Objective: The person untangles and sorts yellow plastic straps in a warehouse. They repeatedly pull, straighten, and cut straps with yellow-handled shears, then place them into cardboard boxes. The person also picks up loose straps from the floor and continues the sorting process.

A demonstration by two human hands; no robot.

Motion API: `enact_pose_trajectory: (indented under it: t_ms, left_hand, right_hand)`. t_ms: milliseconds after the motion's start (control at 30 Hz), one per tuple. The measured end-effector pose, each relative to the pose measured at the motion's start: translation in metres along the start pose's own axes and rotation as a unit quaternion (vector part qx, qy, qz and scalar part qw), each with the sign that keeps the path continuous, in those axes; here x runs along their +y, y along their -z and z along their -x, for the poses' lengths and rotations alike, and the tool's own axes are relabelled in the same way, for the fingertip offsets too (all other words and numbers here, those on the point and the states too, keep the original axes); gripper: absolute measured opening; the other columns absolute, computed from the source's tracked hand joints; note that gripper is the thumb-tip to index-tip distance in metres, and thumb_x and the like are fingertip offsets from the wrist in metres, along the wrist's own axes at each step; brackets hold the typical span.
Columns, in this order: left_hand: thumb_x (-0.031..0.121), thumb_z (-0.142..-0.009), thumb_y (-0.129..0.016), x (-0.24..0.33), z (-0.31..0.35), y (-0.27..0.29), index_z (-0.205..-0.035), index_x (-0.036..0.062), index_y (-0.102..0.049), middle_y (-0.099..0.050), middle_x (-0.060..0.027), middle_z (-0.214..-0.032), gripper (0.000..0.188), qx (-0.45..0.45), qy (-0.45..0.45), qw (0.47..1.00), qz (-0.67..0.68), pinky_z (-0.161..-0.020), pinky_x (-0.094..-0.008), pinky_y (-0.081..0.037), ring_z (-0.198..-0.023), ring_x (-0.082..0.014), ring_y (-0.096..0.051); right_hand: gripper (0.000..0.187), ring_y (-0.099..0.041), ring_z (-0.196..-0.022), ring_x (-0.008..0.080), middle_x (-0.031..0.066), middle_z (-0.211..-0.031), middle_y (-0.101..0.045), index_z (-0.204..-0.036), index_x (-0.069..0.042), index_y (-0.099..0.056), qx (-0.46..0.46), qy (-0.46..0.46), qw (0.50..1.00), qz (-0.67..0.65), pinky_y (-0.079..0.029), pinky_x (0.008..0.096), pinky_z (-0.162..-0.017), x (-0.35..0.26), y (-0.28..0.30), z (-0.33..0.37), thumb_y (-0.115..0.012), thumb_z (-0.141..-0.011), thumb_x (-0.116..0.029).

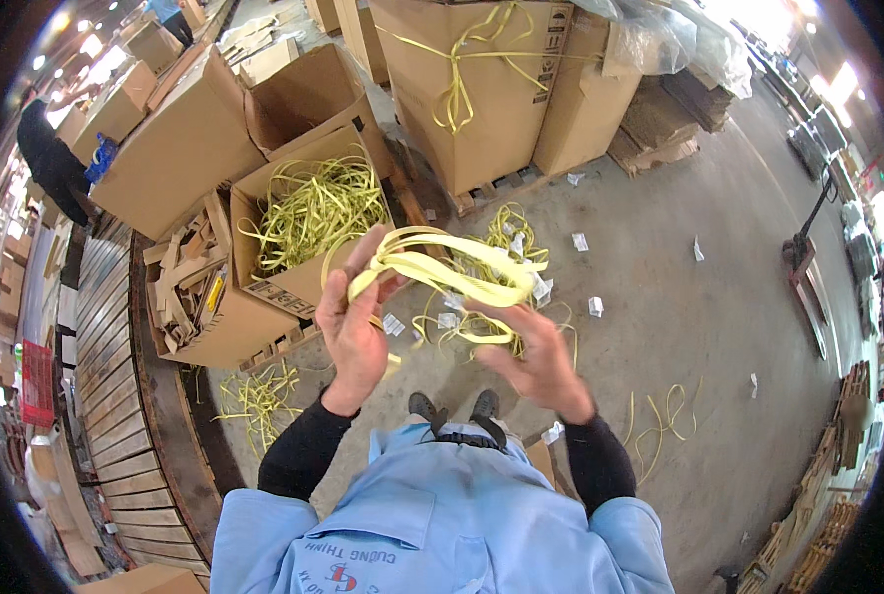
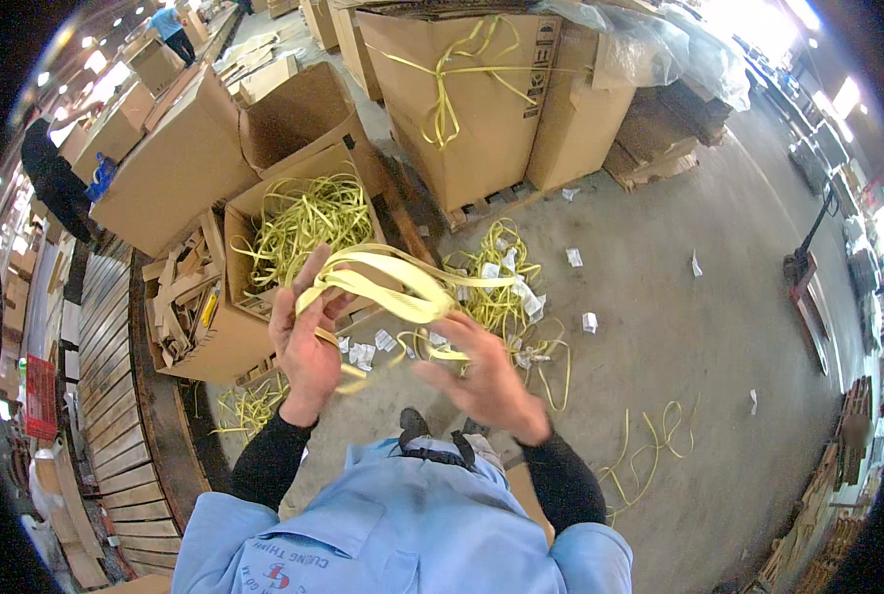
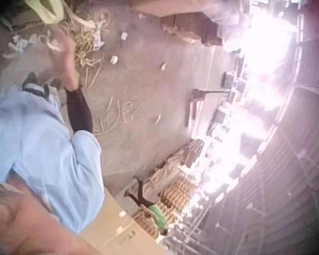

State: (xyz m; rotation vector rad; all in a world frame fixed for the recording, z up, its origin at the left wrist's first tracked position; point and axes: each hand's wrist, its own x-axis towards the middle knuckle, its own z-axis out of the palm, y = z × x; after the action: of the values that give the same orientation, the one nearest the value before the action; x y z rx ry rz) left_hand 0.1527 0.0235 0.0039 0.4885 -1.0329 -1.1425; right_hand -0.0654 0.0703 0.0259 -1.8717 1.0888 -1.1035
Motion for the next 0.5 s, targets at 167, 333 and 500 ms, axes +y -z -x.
enact_pose_trajectory:
  t_ms: [167, 333, 500]
  left_hand:
    - [-0.003, -0.099, -0.042, 0.0, 0.021, -0.009, -0.145, 0.0296, -0.041, -0.037, -0.0239, -0.15, 0.056, -0.107, -0.038, 0.986, -0.121, -0.102, -0.044, -0.048, -0.135, -0.0356, -0.044]
    - [-0.012, -0.093, -0.041, 0.003, 0.03, 0.001, -0.15, 0.0449, -0.024, -0.028, -0.029, -0.152, 0.082, -0.145, -0.118, 0.964, -0.191, -0.104, -0.0485, -0.043, -0.139, -0.0401, -0.037]
    - [-0.001, -0.1, -0.034, 0.014, 0.037, 0.024, -0.151, 0.0357, -0.029, -0.03, -0.0309, -0.151, 0.063, -0.158, -0.058, 0.974, -0.153, -0.109, -0.0491, -0.038, -0.139, -0.0421, -0.036]
  right_hand:
    - [0.029, -0.056, -0.119, 0.0285, 0.0118, -0.133, -0.056, -0.12, -0.003, -0.063, 0.045, 0.067, 0.995, -0.051, -0.044, 0.0395, -0.1, -0.006, -0.034, -0.031, -0.064, -0.092, -0.01]
    - [0.025, -0.062, -0.105, 0.024, 0.0092, -0.113, -0.067, -0.108, -0.003, -0.068, 0.05, 0.065, 0.989, -0.122, -0.05, 0.034, -0.091, -0.001, -0.043, -0.049, -0.071, -0.084, -0.003]
    - [0.028, -0.063, -0.102, 0.0201, 0.0094, -0.107, -0.068, -0.105, -0.002, -0.07, 0.021, 0.006, 0.98, -0.198, -0.051, 0.0308, -0.087, -0.001, -0.059, -0.052, -0.075, -0.078, -0.001]
